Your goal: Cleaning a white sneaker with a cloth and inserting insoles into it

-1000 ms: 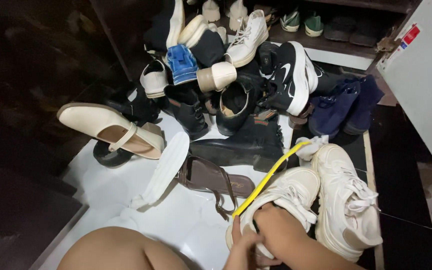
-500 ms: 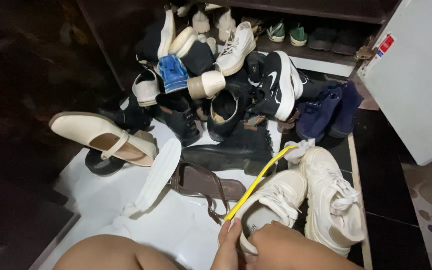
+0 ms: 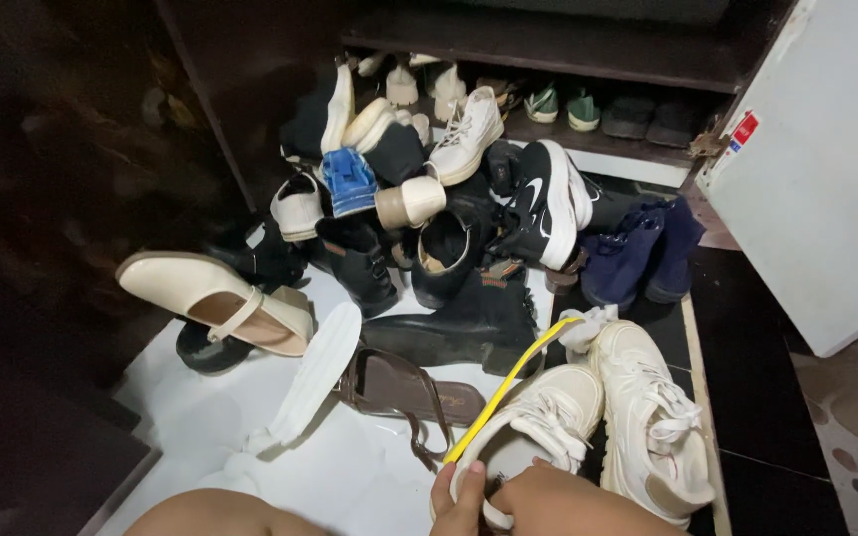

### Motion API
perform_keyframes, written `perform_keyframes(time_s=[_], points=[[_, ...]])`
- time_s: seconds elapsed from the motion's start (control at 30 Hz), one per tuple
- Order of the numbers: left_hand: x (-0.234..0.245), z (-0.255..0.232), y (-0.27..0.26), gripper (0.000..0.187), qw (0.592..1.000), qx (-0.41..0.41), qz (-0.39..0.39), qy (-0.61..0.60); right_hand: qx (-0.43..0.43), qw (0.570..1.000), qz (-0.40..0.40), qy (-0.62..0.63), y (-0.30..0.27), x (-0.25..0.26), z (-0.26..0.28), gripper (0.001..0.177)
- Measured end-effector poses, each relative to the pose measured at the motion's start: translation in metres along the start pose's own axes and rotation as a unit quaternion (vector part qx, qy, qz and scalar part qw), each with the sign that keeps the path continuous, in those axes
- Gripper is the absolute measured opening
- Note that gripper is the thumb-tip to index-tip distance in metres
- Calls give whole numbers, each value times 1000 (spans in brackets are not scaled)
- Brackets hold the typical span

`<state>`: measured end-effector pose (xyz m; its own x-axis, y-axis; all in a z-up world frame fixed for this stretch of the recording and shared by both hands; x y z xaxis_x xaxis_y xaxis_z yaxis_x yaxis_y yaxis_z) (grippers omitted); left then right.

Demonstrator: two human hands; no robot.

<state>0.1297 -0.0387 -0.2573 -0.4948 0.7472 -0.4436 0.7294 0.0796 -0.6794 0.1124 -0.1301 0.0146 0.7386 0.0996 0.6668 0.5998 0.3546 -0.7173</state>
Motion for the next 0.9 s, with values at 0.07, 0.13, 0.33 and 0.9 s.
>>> perform_keyframes(time_s=[0.07,0.13,0.33,0.9], points=[[1,15,21,90,999,-16,6,-43,23,999,-20,32,11,-10,-8,28],[9,36,46,92,996,-29,11,-84,47,996,-37,66,24,-22,-16,28],[19,46,54,94,998,-19,21,57,54,997,-57,-12,51,-41,-26,23],[16,24,16,85,953,-192,6,235,67,976,-199,-54,15,-46,-30,27]])
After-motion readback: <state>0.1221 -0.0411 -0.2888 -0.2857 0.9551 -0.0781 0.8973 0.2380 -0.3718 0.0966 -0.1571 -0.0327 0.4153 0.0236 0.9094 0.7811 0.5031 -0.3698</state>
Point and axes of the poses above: each hand's wrist, its own y-axis towards the middle knuckle, its own x-axis out of the back of the hand, z = x × y, the point moved 6 cm from there along y, towards the middle knuckle, and after that the axes turned 10 degrees about -y, right-handed, at the moved point
